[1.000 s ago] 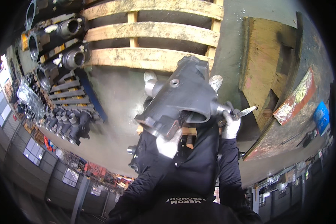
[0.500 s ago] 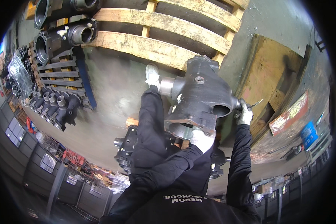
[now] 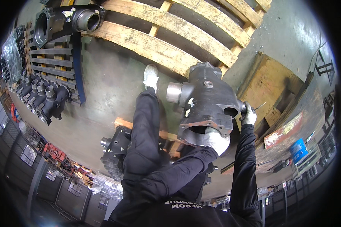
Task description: The person picks up a metal casting from a wooden pallet, rotates it to inspect surfaces, and uses a small metal tool to scrape and remove residue from the casting. The person repeats this process with several castings, placing each cleaned piece back on the pallet.
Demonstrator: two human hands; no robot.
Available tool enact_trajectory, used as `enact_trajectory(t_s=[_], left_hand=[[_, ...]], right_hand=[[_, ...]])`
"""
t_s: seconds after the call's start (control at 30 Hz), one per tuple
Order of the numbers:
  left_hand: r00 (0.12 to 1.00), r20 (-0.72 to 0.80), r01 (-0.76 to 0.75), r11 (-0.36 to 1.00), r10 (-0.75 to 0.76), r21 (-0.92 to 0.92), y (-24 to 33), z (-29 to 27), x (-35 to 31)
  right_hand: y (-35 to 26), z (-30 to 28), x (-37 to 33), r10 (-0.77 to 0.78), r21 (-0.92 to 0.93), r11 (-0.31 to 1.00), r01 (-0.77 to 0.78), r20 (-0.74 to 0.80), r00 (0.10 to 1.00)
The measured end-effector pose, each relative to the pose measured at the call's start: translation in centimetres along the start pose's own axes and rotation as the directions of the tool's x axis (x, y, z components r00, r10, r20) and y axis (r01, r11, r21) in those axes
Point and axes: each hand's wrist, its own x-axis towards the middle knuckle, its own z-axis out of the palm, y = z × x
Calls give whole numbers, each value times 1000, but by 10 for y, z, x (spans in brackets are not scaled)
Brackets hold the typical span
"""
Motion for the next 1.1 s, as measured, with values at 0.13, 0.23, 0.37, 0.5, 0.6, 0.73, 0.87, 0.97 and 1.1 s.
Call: enact_trajectory(t_s=[0.13, 0.23, 0.37, 0.5, 0.6, 0.73, 0.87, 0.97, 1.1], left_hand=[[996, 93, 3, 997, -10, 72, 25, 5, 15], [998, -26, 58, 992, -55, 110, 51, 1, 25], [989, -32, 148, 989, -147, 26, 80, -9, 38], [990, -25, 138, 990, -139, -38, 75, -5, 47], [980, -201, -4, 1000, -2, -29, 67, 2, 48], [881, 163, -415, 561, 444, 717, 62, -3, 53], [939, -63, -287, 872, 338, 397, 56, -4, 65], [975, -193, -118, 992, 109, -38, 42, 2, 75], [964, -222, -157, 987, 145, -38, 29, 11, 90]], right_hand=[[-13, 8, 10, 20, -164, 986, -32, -71, 997], [-20, 11, 4, -151, -230, 968, 103, -199, 968], [-30, -21, -53, -415, -252, 886, 389, -60, 908], [-34, -87, -124, -366, -493, 833, 252, -148, 919], [-35, -135, -155, -380, -671, 738, 75, -320, 868], [-31, -190, -177, -452, -675, 731, 103, -365, 814], [-16, -234, -162, -392, -626, 779, 24, -457, 798], [5, -262, -140, -450, -722, 691, -36, -469, 760], [40, -295, -117, -509, -728, 685, 34, -444, 738]])
